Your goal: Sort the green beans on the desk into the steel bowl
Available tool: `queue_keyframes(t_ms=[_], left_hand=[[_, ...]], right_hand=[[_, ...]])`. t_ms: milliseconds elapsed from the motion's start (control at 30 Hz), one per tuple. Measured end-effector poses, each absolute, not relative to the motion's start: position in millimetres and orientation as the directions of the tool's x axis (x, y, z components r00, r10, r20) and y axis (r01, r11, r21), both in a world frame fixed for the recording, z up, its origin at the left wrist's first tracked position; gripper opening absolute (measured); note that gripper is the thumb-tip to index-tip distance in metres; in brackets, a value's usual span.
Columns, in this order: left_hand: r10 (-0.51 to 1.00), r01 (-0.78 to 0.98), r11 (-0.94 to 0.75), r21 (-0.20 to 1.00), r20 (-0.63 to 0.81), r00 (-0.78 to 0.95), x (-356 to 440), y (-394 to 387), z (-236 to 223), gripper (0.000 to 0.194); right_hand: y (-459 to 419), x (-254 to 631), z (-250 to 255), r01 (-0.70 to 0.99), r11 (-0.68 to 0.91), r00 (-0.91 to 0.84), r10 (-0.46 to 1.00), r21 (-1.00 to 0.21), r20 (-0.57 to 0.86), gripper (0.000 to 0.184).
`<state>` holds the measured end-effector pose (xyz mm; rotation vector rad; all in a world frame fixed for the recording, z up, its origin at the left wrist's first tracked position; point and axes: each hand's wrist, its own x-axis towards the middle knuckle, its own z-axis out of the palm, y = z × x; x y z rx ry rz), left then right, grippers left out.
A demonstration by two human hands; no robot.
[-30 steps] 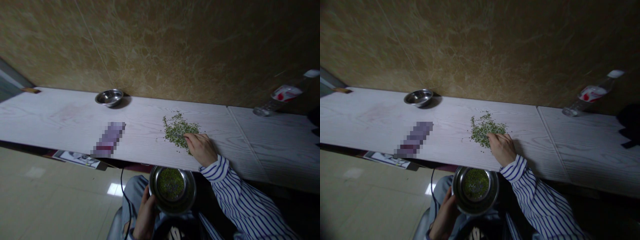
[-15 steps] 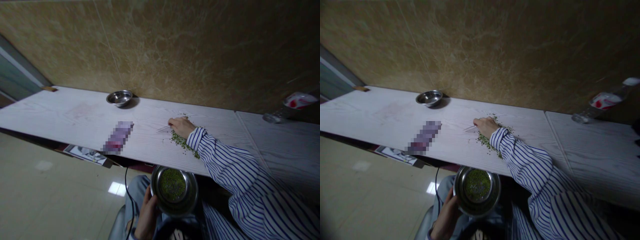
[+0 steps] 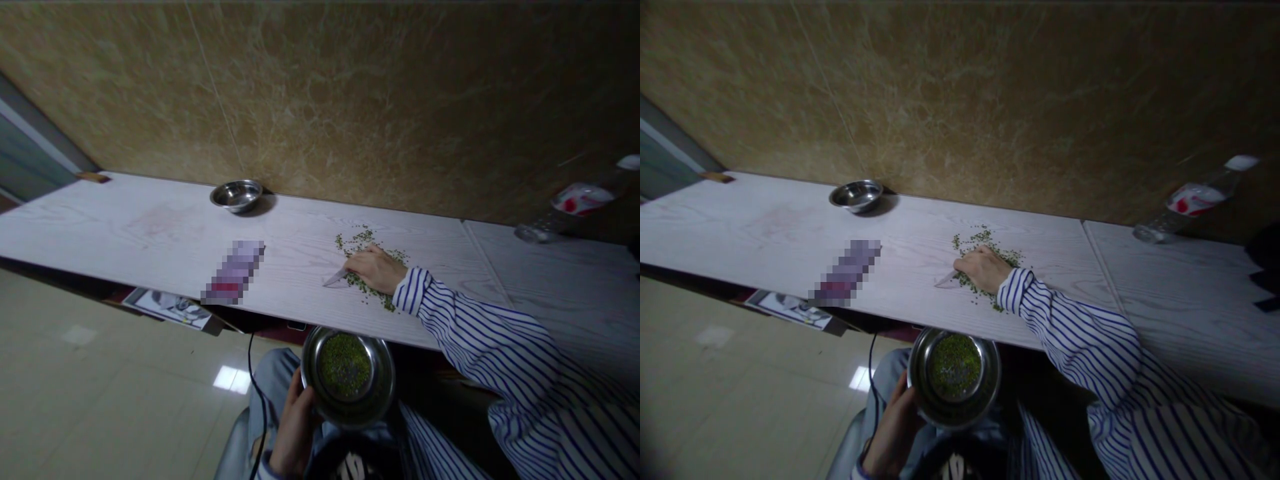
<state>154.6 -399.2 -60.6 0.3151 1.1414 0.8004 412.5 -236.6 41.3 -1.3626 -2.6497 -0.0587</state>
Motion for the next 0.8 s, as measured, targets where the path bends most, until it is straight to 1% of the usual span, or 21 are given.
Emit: queue_keyframes(t_ms=[300,500,600,700,800], left_hand=[[0.700,-0.381,0.697,0.608,-0.691,0.177,152.7,-402.0,-63.6,0.066],[0.697,-0.376,0.705,0.601,-0.686,0.209,156.5,-401.5,-56.6,0.058],[0.696,-0.378,0.707,0.598,-0.685,0.218,157.8,-400.6,-58.1,0.055],[0.674,-0.386,0.722,0.574,-0.710,0.204,158.2,-399.8,-58.9,0.060],[0.673,-0.389,0.721,0.573,-0.714,0.193,157.7,-399.3,-58.4,0.063]], right_hand=[[-256.3,429.1,46.9,0.740,0.672,-0.662,0.732,-0.012,0.163,0.032],[-273.6,436.4,53.6,0.727,0.686,-0.675,0.720,-0.023,0.163,0.030],[-283.1,440.1,57.0,0.735,0.678,-0.667,0.725,-0.009,0.171,0.031],[-292.2,444.2,59.3,0.736,0.677,-0.666,0.715,0.029,0.210,0.029],[-302.3,445.5,59.5,0.769,0.634,-0.626,0.720,0.084,0.298,0.024]])
